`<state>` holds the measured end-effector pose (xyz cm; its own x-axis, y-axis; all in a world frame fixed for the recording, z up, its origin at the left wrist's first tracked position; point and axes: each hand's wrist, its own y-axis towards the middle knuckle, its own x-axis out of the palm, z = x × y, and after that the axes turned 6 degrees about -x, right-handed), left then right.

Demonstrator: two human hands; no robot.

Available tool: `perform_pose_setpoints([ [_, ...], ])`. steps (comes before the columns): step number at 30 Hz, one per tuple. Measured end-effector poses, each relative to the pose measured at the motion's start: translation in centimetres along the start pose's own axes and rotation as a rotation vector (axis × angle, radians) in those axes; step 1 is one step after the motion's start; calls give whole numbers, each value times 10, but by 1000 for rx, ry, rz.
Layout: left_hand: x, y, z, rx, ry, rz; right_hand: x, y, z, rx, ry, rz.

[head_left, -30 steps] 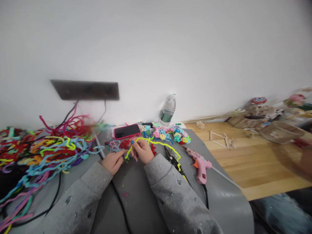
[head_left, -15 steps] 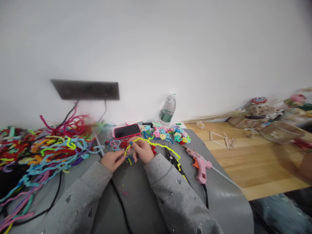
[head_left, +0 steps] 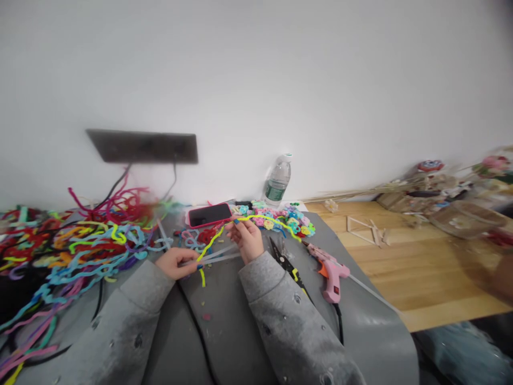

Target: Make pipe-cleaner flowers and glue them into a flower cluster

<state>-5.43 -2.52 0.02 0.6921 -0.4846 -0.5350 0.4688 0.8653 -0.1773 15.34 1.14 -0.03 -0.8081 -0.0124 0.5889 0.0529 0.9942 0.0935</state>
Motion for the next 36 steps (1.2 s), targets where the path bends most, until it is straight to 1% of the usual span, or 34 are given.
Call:
perform_pose_setpoints([
  [5,-7,-5,3,-28,-137,-19,-1,0,-1,36,41,53],
  [8,-6,-8,5,-28,-216,-44,-1,1,-2,86,60,20],
  [12,0,-8,6,-13,-360,-112,-1,-1,3,143,54,-69],
  [14,3,-7,7,-5,-431,-115,-1,-2,8,160,11,-119],
  [16,6,-6,9,-7,-476,-117,0,-3,12,158,-74,-202],
  [20,12,-5,14,-29,-533,-139,3,-7,18,48,-322,-422],
  [22,15,-4,15,-21,-547,-133,4,-9,19,-13,-443,-476],
  [23,15,-4,15,-9,-555,-91,4,-9,19,-36,-495,-484],
  [24,16,-4,15,7,-564,-19,4,-10,20,-52,-539,-490],
  [27,13,-2,12,58,-547,309,3,-12,21,-66,-631,-519],
  [29,9,-1,9,67,-451,502,3,-13,20,-68,-678,-573],
  [31,3,-1,5,44,-259,646,4,-15,18,-92,-723,-629],
  [33,-2,-2,0,-5,11,747,6,-17,14,-128,-727,-665],
  [34,-3,-2,-2,-31,146,778,7,-17,12,-146,-705,-667],
  [36,-4,-2,-7,-66,360,792,10,-18,8,-171,-622,-641],
])
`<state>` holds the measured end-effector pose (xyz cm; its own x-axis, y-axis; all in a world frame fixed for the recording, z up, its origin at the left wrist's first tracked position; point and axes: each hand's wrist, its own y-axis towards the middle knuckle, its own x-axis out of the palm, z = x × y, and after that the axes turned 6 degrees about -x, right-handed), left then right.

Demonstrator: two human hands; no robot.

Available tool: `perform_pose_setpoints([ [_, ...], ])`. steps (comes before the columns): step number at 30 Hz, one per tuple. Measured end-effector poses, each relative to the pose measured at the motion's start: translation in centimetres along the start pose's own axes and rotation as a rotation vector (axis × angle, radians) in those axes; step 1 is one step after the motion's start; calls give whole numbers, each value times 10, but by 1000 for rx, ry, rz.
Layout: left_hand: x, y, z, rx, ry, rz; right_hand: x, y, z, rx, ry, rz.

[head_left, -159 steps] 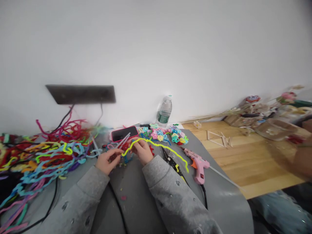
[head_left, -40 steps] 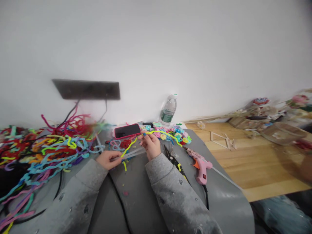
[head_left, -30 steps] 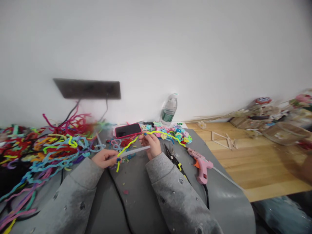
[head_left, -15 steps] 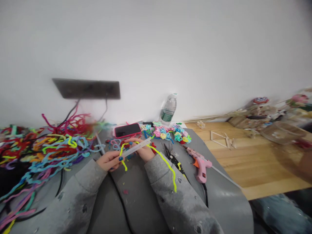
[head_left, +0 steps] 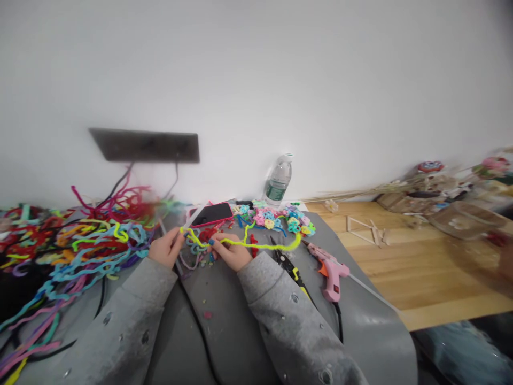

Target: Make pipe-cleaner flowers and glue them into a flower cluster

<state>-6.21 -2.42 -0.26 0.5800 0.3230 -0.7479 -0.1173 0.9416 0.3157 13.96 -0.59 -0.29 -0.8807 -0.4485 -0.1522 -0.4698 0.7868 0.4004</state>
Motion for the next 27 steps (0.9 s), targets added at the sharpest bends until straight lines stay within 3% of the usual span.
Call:
perform_pose_setpoints([
  [4,6,-2,-3,85,193,-35,-2,1,-7,-21,114,106],
  [10,12,-3,-2,101,271,-123,3,0,-20,-83,129,-10],
  [14,14,-2,-3,211,226,-258,7,0,-26,-101,230,-87],
  [18,15,-2,2,294,273,-404,4,1,-20,-94,245,-28],
  [23,7,-2,12,358,80,-561,-1,2,-7,-27,188,167],
  [27,-1,-6,13,220,-219,-731,-6,2,-6,-31,75,136],
])
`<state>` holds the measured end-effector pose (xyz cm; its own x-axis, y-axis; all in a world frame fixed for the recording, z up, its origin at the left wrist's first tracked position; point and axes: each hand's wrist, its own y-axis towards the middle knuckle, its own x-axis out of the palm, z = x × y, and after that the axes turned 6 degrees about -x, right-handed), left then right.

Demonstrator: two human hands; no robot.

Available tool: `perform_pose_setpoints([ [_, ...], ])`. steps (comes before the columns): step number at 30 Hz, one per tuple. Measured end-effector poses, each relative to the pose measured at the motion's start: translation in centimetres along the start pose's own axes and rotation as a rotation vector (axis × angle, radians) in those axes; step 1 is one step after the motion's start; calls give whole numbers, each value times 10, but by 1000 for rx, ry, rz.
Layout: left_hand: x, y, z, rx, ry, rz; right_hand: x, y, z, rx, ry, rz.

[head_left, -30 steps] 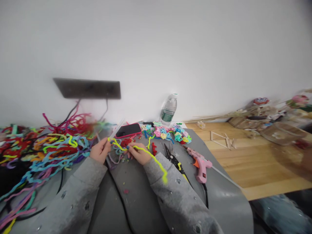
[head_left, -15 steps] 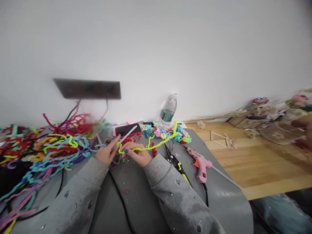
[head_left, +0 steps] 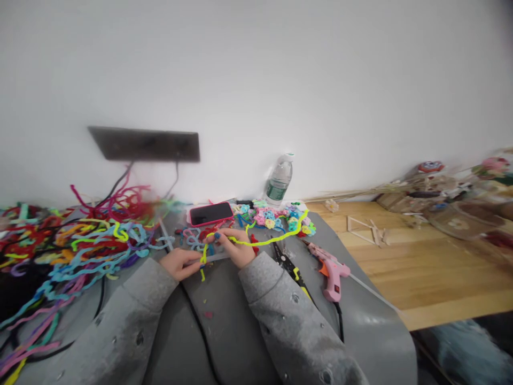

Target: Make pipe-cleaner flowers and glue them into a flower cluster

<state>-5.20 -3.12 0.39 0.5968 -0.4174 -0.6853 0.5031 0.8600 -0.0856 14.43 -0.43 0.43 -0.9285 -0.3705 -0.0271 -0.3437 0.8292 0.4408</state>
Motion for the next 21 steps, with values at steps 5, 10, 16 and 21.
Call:
perform_pose_setpoints([
  [5,-6,-18,2,-110,-382,-263,-6,0,1,221,358,-226],
  [10,-15,-27,10,-110,-617,-235,-7,1,8,304,491,-194],
  [16,-18,-10,2,35,-687,204,-5,3,16,203,267,-135],
  [21,-10,1,-5,-2,-624,542,-1,1,16,187,216,-180],
])
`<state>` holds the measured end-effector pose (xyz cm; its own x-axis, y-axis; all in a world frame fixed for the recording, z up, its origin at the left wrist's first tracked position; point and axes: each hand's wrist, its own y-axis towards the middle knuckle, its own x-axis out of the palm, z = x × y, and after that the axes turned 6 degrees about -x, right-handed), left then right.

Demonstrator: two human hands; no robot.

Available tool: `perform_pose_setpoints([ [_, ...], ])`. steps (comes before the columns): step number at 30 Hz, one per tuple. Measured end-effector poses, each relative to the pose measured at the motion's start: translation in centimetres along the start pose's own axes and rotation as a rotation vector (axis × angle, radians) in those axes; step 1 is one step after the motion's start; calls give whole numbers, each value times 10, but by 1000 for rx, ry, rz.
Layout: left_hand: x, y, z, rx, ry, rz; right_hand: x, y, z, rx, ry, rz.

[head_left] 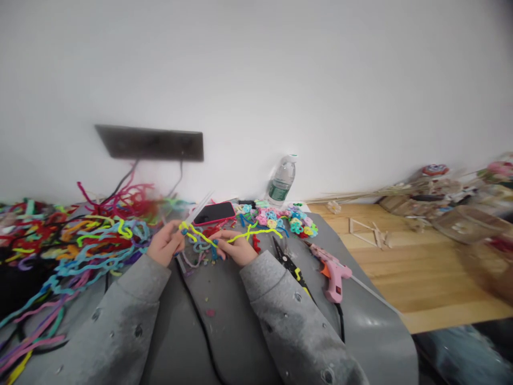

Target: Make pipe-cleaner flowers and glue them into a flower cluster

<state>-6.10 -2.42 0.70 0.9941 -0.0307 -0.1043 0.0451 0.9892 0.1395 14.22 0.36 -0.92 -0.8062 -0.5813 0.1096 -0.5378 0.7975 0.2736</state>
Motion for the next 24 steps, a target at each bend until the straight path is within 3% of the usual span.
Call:
perform_pose_setpoints([
  [3,7,-1,-1,-1,70,58,3,-1,-4,-7,2,-15],
  [6,10,-3,-3,0,184,34,5,-3,-10,-13,29,-43],
  [13,6,-1,-12,82,702,-62,7,-5,-15,-59,138,-16],
  [15,8,-1,-11,103,790,-133,8,-6,-16,-49,175,-53],
  [20,15,-4,-5,143,788,-493,9,-6,-15,-46,338,-30],
  [24,13,-6,-10,108,693,-597,6,-4,-7,-24,371,32],
])
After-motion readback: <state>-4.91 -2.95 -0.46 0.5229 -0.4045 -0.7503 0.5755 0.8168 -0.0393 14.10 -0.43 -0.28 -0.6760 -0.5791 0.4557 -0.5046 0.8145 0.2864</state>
